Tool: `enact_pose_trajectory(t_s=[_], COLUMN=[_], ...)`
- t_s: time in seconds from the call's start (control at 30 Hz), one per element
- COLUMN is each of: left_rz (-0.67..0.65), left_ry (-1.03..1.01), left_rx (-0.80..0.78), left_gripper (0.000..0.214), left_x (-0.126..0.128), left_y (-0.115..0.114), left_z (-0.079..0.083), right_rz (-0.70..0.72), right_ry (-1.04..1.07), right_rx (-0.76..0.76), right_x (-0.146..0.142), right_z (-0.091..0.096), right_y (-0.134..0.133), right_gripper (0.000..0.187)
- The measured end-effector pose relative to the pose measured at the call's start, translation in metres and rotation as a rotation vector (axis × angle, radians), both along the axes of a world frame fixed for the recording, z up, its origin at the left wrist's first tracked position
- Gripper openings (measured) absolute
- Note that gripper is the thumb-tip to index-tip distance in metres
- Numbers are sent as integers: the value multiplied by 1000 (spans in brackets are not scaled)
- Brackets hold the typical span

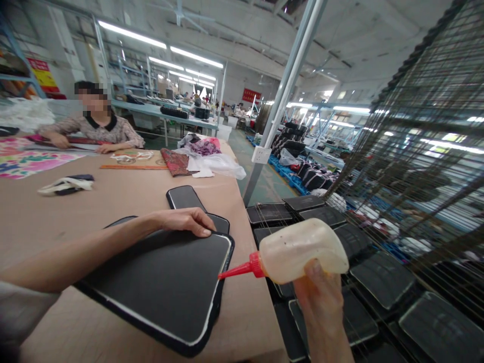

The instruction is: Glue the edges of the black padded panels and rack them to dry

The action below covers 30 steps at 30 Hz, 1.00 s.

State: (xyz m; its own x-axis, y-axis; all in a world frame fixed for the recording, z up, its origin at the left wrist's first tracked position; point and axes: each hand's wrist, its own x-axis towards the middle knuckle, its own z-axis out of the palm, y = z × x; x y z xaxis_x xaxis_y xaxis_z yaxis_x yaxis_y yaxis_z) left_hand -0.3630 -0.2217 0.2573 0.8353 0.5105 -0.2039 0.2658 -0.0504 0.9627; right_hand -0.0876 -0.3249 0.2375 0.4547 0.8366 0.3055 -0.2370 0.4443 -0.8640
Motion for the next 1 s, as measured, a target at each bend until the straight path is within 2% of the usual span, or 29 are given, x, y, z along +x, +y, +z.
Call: enact_pose_trajectory(t_s=[0.17,0.4,0.53,0.8,1.0], left_rz=[29,81,95,120,113], left_ry=[-20,-39,-50,-58,-59], left_rx=[-94,-142,-205,-224,-175], left_gripper=[24,21,21,20,25], left_x=[0,-1,-2,-1,-3], left_y=[3,6,8,10,16], left_z=[-6,-13,-16,-21,-26], right_rz=[51,125,119,101,107], right_ry=[-16,-9,13,38,6], right_rx=[-2,-24,-17,-28,-42], right_x=[-1,4,2,0,1], right_z=[1,-6,-4,-2,-4], right_y=[-3,-2,-2,-2,-1], right_gripper=[44,45,47,53,52])
